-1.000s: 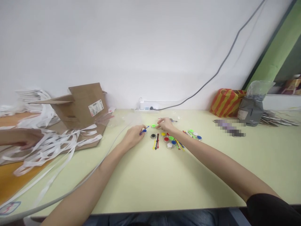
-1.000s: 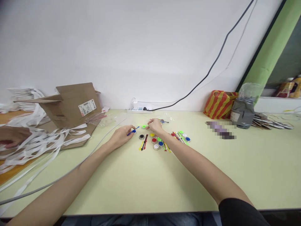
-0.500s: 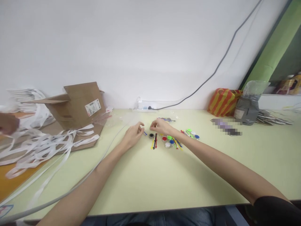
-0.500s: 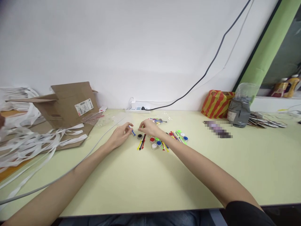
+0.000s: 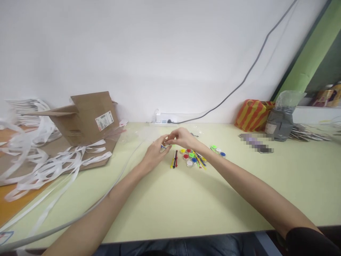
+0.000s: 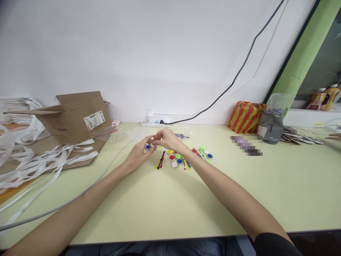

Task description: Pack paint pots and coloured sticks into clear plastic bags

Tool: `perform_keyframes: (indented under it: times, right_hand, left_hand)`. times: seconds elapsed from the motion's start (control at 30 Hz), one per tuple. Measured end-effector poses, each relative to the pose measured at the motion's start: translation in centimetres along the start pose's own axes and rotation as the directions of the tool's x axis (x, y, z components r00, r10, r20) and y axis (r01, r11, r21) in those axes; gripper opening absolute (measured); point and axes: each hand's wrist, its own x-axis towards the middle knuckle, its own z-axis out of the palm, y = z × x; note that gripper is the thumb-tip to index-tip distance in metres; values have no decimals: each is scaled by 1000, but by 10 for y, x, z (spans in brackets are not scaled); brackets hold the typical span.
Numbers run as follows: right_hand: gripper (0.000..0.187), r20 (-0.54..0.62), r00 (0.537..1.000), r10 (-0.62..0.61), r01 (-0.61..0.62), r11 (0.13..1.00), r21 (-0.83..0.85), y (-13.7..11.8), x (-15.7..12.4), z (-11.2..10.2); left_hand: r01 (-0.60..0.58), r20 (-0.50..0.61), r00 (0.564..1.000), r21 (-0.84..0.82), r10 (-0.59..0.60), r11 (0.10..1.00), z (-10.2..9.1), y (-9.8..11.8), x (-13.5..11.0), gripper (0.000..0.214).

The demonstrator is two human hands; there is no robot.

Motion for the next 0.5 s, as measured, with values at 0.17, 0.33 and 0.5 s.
perform_keyframes:
  times: [0.17,0.33,0.5]
  right_hand:
    - [11,77,996,42,-47,997,66,-2,5,-14]
    - [11,436,889,138,-31,970,-242,2,-4,-19]
    - [10,523,842,135,53,943,-329,-4,-13,-6]
  left_hand:
    - [47,-55,997,2,-47,999,-2,-3,2,30]
    - [31,-22,999,125,-28,992,0,-9,2,17]
    - [27,29,999,155,-32,988,1,-13,2,14]
